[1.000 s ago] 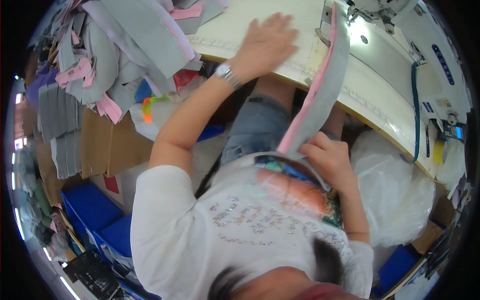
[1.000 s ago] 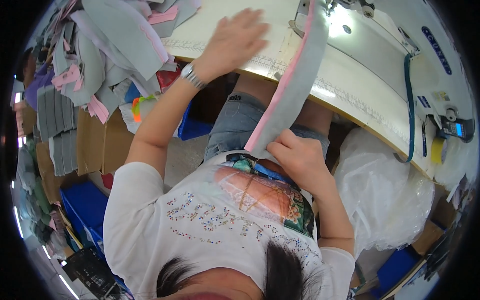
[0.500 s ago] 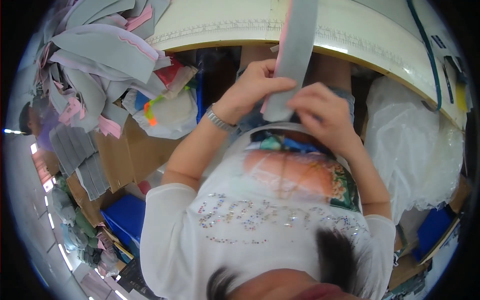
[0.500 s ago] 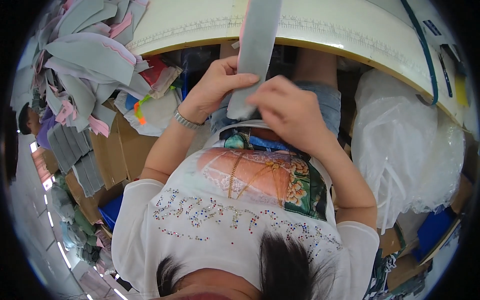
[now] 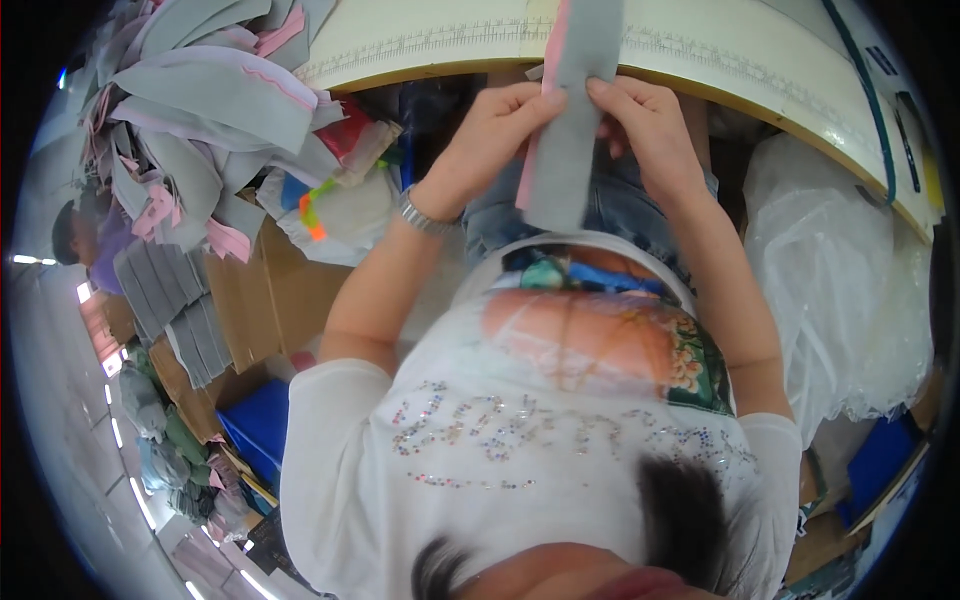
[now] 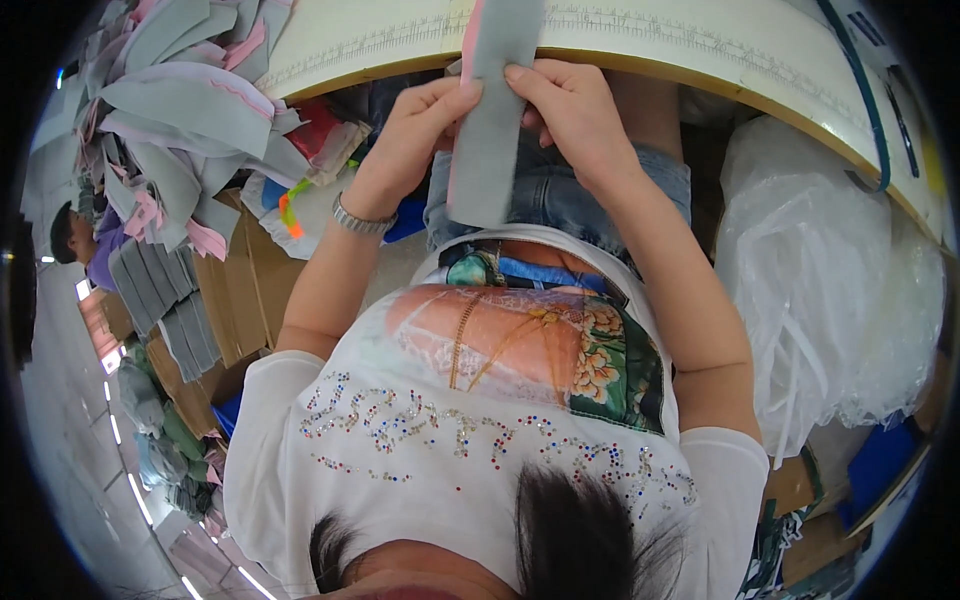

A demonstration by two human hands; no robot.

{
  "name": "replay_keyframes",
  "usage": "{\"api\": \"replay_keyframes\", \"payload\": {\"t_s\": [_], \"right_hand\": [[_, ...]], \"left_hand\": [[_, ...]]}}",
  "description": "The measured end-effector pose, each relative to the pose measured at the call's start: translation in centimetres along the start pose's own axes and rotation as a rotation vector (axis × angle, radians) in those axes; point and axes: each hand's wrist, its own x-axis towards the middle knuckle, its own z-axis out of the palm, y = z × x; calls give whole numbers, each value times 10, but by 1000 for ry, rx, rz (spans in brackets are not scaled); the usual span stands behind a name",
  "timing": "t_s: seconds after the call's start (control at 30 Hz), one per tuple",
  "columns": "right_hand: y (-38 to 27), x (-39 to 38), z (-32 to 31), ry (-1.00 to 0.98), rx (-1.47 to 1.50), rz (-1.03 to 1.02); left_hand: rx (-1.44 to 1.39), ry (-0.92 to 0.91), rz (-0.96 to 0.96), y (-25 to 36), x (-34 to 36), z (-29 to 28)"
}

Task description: Sewing fabric and padding strips together using an industrial sewing machine.

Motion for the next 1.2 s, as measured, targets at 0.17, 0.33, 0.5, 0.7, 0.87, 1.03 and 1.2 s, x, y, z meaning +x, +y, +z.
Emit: {"api": "replay_keyframes", "payload": {"t_s": [0.17, 0.33, 0.5, 0.7, 0.87, 1.03, 1.2], "right_hand": [[-5, 3, -9, -60, -117, 49], [-9, 1, -3, 17, -117, -11], [-5, 0, -6, 33, -154, -28], [11, -23, -5, 205, -346, -347], [15, -59, -15, 9, -882, -876], [9, -59, -7, -96, -1005, -1064], [3, -64, -1, -145, -1057, -1124]], "left_hand": [[-77, -57, -60, -1, 2, -4], [-117, -195, -214, -1, -12, -6], [-82, -304, -232, -10, -18, -8], [-208, -272, -216, -21, -18, -6], [-248, -273, -275, -20, -15, -7], [-251, -244, -195, -18, -9, 1], [-94, -173, -169, -7, -22, 5]]}}
